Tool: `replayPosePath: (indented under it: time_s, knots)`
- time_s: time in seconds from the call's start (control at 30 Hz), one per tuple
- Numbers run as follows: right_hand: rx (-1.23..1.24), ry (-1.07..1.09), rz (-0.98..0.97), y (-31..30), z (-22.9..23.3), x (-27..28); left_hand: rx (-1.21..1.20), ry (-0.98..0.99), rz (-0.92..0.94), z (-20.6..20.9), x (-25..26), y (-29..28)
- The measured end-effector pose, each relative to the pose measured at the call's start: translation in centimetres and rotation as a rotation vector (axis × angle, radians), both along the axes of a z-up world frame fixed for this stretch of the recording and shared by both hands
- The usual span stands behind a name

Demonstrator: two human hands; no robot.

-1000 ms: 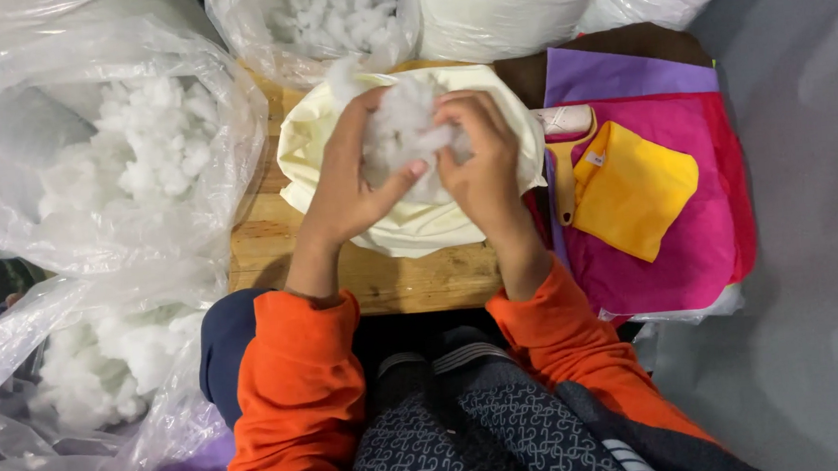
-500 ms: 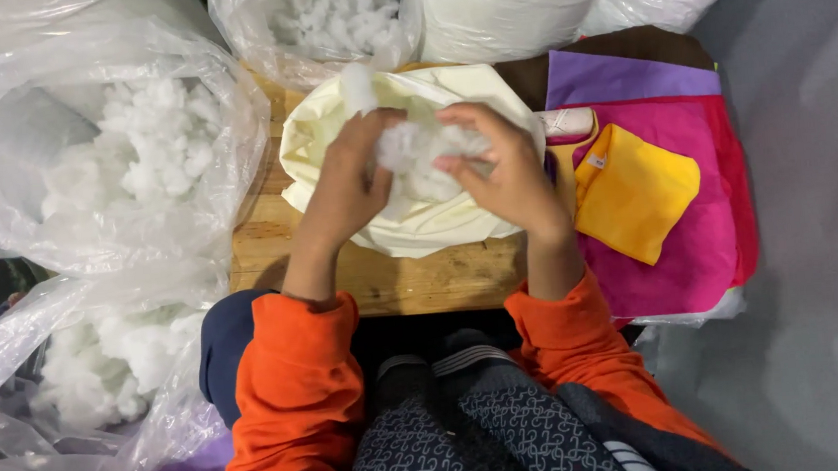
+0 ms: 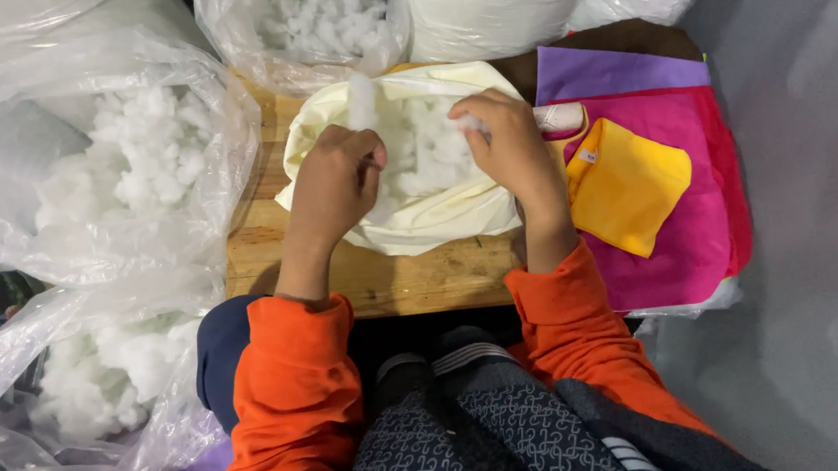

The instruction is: The person is stuffing a white fabric bag with white fiberfill material, grabbing handfuls from large plastic bags and pressing the material down inside the bag.

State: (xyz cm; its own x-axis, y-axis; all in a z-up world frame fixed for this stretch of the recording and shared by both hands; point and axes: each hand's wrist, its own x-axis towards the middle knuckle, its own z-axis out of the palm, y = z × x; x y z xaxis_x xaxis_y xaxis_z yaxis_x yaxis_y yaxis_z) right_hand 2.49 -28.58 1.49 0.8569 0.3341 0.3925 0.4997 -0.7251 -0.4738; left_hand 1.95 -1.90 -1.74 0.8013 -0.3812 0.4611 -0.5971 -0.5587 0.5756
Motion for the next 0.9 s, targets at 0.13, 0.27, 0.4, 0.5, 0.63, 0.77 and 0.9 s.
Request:
replayPosePath:
  time_s: [0.13,0.27,0.4,0.5,0.63,0.77,0.9]
  knots:
    - [0.039,0.200,0.220,4.0,2.2,-2.7,0.271,-0.177,0.059,-4.0,0.4,-4.1]
    - [-0.320,0.146,-0.093,1.7,-2.0,-0.9,0.500,0.069,0.213,-8.9,2.3,-4.5]
    - [-0.060,0.085,0.022,-1.4,0.7,-1.5,0.331,0.050,0.402,-2.7,1.7,-0.9]
    - [0.092,0.080,0.085,-1.7,4.6,-4.7,0.201,0.021,0.305,-2.6,0.9,-1.3]
    - [0.285,-0.014,0.205,-3.0,6.7,-6.6,0.058,-0.203,0.188,3.1,-2.5,-0.9]
    - [0.293,-0.030,-0.039,-4.4,7.1,-8.6,-0.173,-0.099,0.160,6.3,-3.6,2.0]
    - [0.157,0.185,-0.221,-6.2,0.7,-6.6,-0.305,-0.162,0.507,4.4,-2.2,4.9]
